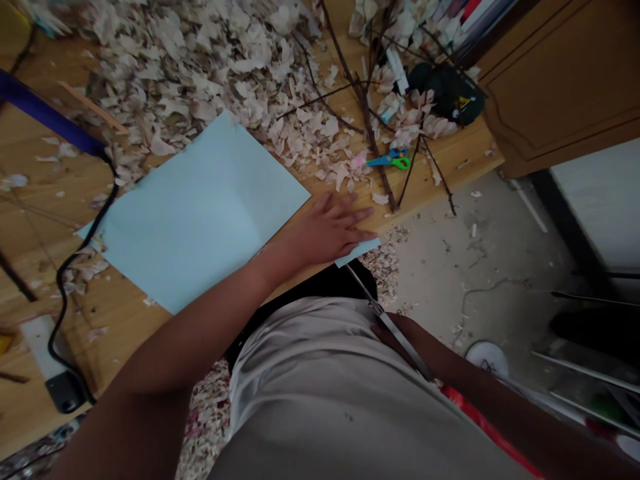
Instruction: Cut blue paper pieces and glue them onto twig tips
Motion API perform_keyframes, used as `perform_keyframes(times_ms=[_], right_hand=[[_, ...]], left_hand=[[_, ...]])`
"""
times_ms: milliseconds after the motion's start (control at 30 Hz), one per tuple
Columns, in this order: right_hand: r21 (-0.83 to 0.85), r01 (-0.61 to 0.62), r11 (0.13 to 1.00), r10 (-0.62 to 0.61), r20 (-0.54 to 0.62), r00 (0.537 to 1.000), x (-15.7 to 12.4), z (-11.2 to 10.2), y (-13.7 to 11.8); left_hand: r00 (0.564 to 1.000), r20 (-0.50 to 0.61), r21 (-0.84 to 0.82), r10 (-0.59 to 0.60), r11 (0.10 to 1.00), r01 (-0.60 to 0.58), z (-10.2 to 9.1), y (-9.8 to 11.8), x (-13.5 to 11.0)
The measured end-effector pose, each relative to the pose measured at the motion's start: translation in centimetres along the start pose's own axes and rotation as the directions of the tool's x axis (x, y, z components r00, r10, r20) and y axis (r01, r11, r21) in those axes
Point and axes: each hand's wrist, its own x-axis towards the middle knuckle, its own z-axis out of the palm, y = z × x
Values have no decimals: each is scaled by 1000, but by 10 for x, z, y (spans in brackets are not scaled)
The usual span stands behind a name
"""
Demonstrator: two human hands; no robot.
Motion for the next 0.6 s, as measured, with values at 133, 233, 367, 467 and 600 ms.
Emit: perform_keyframes(times_ms=[133, 233, 367, 467, 600], right_hand=[[27, -46, 999, 45, 24, 999, 1, 0, -5], [28, -51, 998, 50, 12, 999, 2, 2, -3], [27, -59, 998, 59, -12, 998, 4, 5, 2], [38, -59, 998, 60, -23, 998, 6, 8, 5], [25, -51, 998, 52, -46, 998, 7, 9, 8]], left_hand=[[1000, 10, 0, 2, 1000, -2, 3, -1, 2], [1000, 10, 5, -6, 1000, 6, 4, -1, 4], [1000, 12, -8, -6, 1000, 6, 5, -1, 4], [1000, 23, -13, -15, 1000, 16, 5, -1, 4], [999, 40, -21, -13, 1000, 14, 4, -1, 3]])
